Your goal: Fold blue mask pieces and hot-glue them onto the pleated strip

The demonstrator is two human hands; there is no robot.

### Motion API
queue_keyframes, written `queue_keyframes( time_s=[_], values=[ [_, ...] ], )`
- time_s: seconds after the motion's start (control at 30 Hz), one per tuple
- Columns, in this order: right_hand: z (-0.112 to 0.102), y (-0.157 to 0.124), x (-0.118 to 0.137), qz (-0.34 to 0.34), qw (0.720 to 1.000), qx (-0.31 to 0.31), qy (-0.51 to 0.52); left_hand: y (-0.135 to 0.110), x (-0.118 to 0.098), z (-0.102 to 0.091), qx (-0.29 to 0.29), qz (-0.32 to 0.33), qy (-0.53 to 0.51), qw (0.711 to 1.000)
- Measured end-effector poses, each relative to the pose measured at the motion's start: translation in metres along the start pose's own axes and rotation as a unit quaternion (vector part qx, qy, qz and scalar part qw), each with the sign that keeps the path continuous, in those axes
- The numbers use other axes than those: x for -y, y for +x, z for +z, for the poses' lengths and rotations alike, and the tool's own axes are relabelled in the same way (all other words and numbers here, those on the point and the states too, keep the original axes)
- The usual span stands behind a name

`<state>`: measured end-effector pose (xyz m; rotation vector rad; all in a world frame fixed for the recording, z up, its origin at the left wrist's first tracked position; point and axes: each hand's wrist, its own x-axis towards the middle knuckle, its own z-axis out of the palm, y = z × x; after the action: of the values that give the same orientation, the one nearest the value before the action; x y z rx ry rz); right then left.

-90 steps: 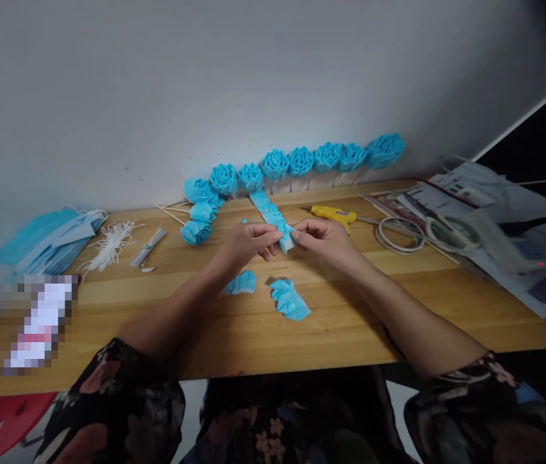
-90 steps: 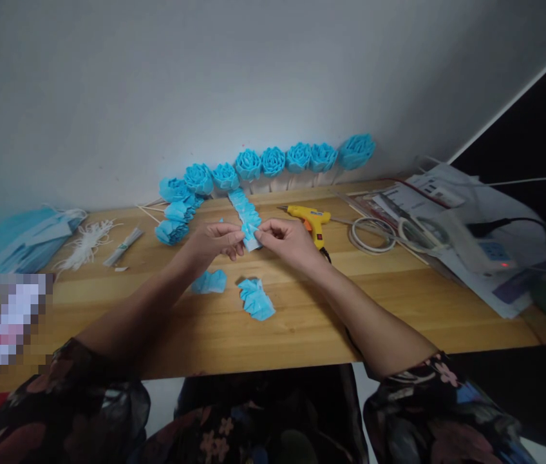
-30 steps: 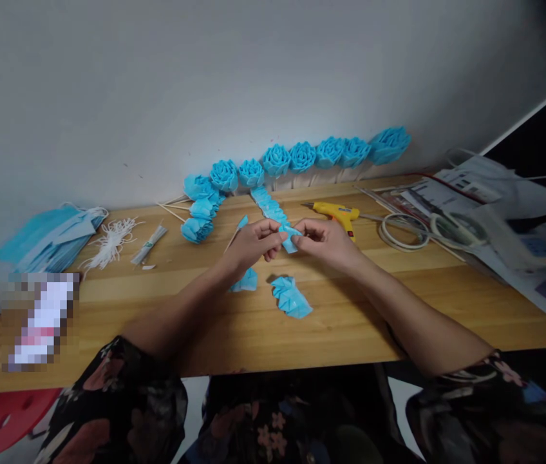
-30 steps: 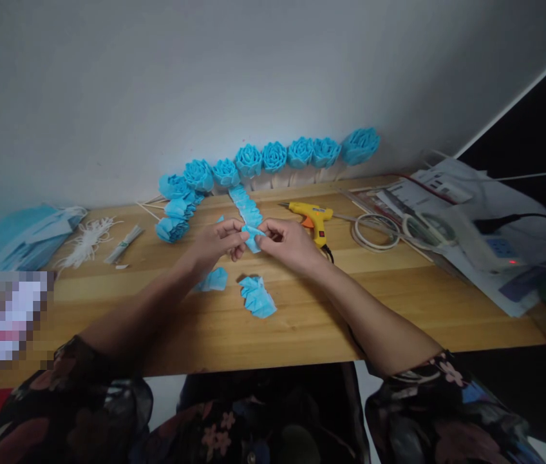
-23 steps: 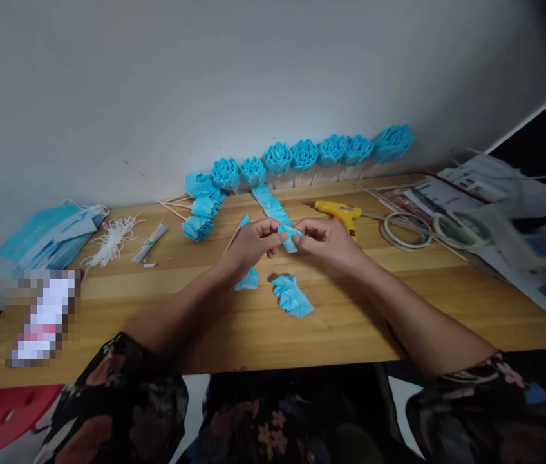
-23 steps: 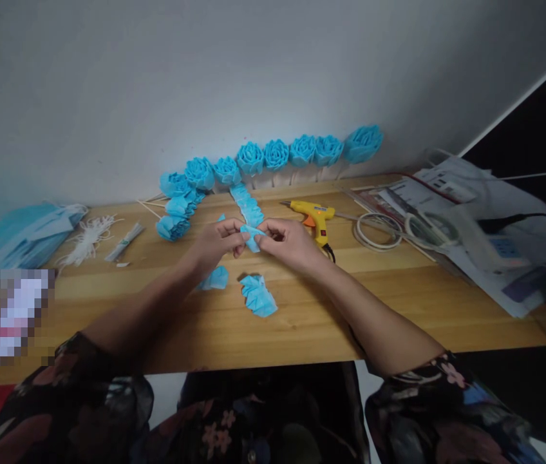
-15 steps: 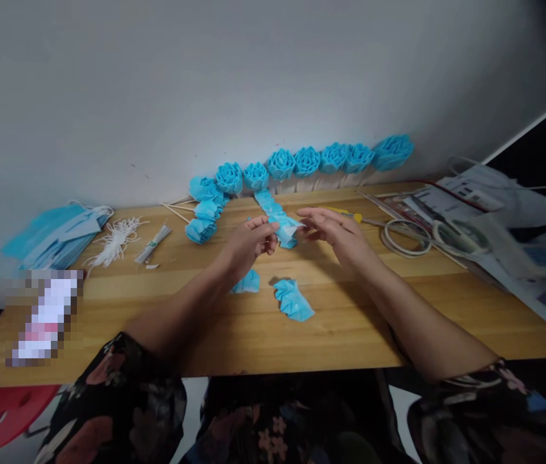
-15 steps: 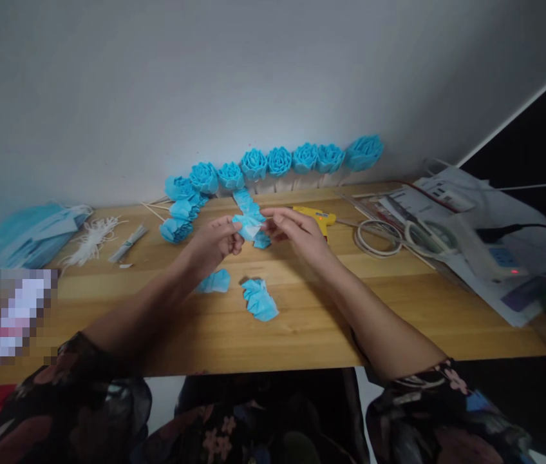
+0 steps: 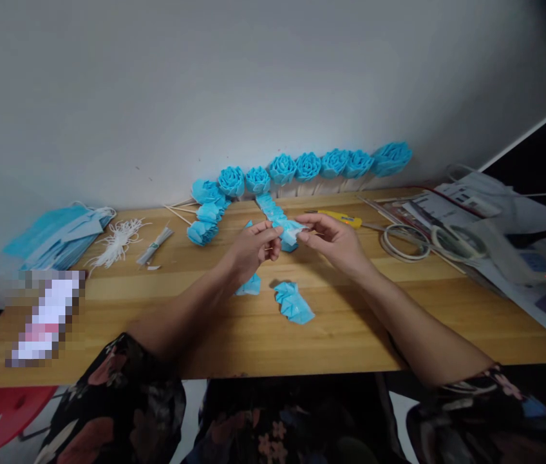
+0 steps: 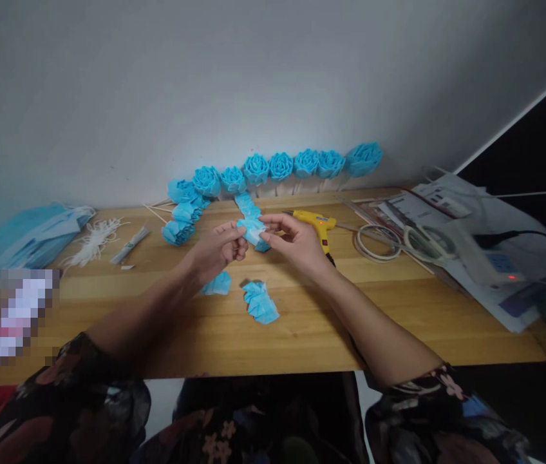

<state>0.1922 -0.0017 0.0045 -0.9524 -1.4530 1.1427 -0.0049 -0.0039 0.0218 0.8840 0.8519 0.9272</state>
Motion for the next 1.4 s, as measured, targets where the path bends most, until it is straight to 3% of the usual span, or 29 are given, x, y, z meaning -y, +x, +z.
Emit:
queue_keyframes(
  time_s=[0.27, 0.5, 0.83, 1.2, 1.4],
  values=[
    [0.004, -0.002, 0.002, -0.006, 1.000, -0.024, -0.012, -0.003, 0.007, 0.004, 0.012, -0.006, -0.018, 1.000],
    [0.007, -0.004, 0.008, -0.042, 0.993, -0.068, -0.092, -0.002, 0.012, 0.002, 0.036, -0.004, -0.006, 0.999],
    [0.009, -0.011, 0.011, -0.120, 0.970, -0.064, -0.202, -0.002, 0.008, 0.004, -0.004, -0.015, 0.011, 1.000],
    [0.007, -0.010, 0.014, -0.191, 0.952, -0.034, -0.236, 0.000, 0.010, 0.001, -0.040, 0.012, 0.020, 0.999],
    [0.006, -0.011, 0.013, -0.195, 0.953, -0.009, -0.231, -0.001, 0.005, 0.003, -0.046, 0.001, 0.016, 0.999]
  ],
)
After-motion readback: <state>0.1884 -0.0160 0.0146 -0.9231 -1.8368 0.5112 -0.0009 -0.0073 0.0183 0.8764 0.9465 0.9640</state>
